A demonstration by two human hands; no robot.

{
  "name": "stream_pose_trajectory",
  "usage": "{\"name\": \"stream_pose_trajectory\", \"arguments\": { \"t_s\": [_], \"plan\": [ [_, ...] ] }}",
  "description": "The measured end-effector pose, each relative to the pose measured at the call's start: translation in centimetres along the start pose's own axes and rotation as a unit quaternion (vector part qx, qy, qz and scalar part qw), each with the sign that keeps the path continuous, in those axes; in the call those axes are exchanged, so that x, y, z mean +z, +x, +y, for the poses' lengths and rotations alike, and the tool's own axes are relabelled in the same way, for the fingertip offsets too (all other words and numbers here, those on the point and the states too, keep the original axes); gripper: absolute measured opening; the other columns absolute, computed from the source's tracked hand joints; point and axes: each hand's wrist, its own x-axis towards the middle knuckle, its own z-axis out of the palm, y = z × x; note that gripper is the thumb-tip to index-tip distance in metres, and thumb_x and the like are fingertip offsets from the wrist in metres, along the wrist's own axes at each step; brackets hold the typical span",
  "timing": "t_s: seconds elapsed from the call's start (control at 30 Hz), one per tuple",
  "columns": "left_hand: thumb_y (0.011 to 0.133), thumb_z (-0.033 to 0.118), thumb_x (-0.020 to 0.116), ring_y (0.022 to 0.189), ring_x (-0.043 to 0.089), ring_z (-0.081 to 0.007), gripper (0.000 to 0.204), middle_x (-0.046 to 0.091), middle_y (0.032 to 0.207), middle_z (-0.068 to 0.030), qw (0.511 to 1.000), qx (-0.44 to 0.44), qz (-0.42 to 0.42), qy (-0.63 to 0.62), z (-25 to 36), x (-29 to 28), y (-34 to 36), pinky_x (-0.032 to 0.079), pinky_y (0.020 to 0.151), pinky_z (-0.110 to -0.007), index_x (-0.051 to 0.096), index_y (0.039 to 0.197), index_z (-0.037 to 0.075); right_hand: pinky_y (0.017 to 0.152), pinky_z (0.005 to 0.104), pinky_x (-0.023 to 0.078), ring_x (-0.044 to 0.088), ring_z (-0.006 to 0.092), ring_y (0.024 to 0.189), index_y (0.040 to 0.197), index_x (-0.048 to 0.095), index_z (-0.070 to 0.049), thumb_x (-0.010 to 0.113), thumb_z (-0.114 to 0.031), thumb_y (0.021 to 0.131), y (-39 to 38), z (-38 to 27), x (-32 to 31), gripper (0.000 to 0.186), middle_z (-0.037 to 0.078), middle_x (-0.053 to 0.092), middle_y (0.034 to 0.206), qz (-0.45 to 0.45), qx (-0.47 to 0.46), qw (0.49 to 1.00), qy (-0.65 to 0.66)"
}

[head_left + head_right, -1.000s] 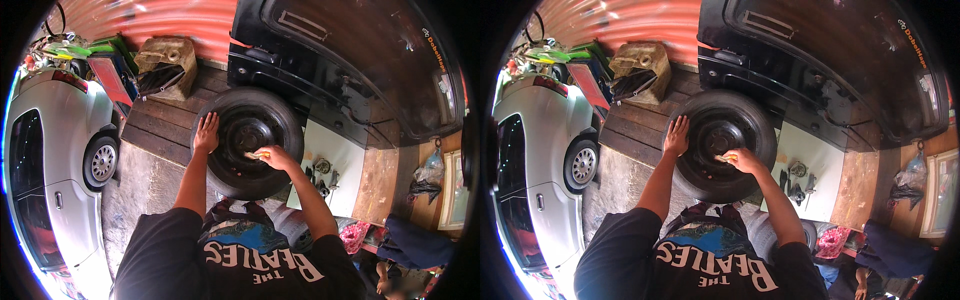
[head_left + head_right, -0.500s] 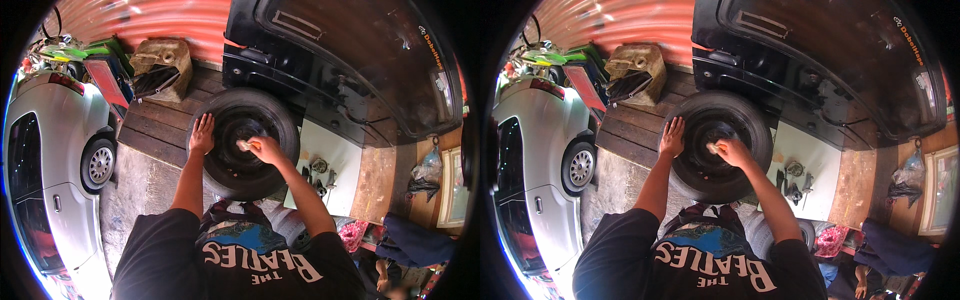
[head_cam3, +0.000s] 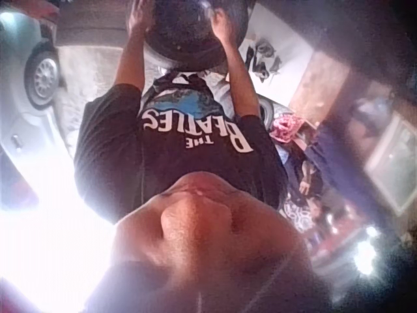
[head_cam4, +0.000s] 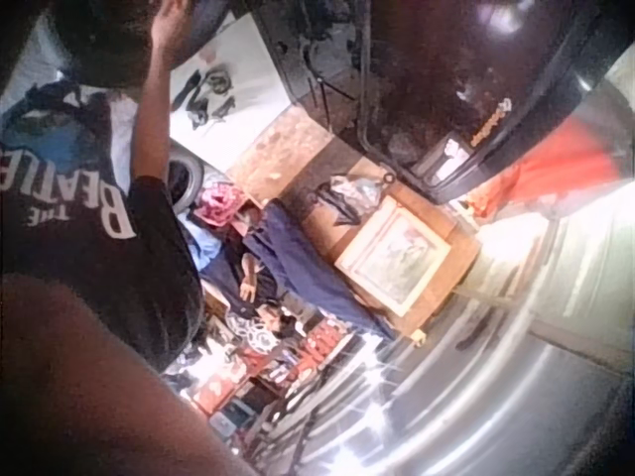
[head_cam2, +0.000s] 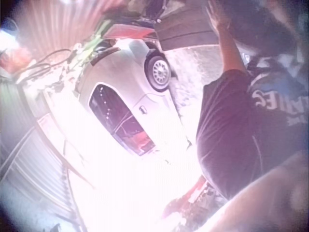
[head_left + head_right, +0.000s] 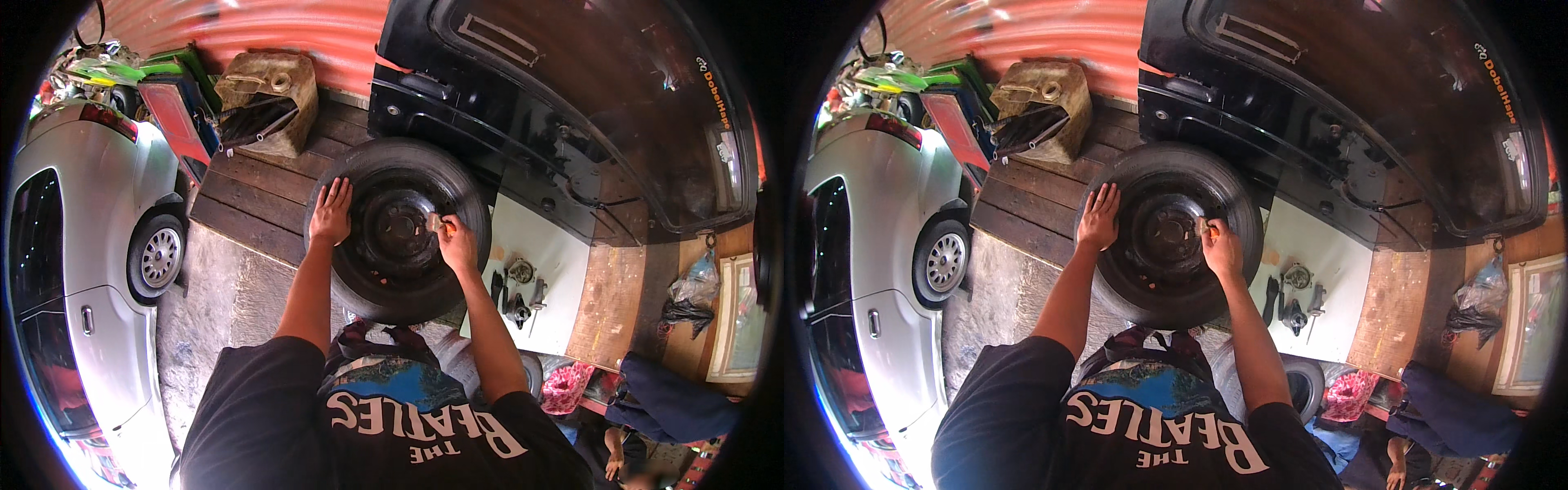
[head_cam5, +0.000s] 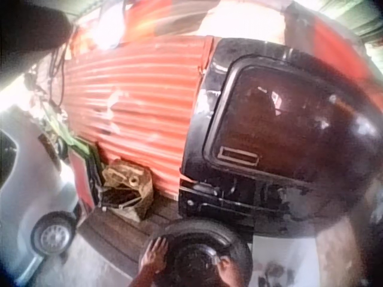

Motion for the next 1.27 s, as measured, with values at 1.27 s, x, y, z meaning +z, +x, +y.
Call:
{"name": "stream_pose_trajectory", "arguments": {
  "t_s": [1.27],
  "plan": [
    [0.084, 0.025, 0.060, 0.149, 0.012, -0.0221, 0.079, 0.018, 0.161, -0.0043, 1.000, -0.004, 0.012, -0.014, -0.3, 0.5, 0.1, 0.011, 0.121, -0.043, 0.024, 0.152, 0.009, 0.073, 0.0377, 0.054, 0.067, 0.0338, 0.088, 0.108, 0.061, -0.008, 0.067, -0.013, 0.086, -5.4, -2.4, 3.5, 0.024, 0.016, 0.065, 0.102, -0.105, -0.222, 0.969, -0.017]
  ]
}}
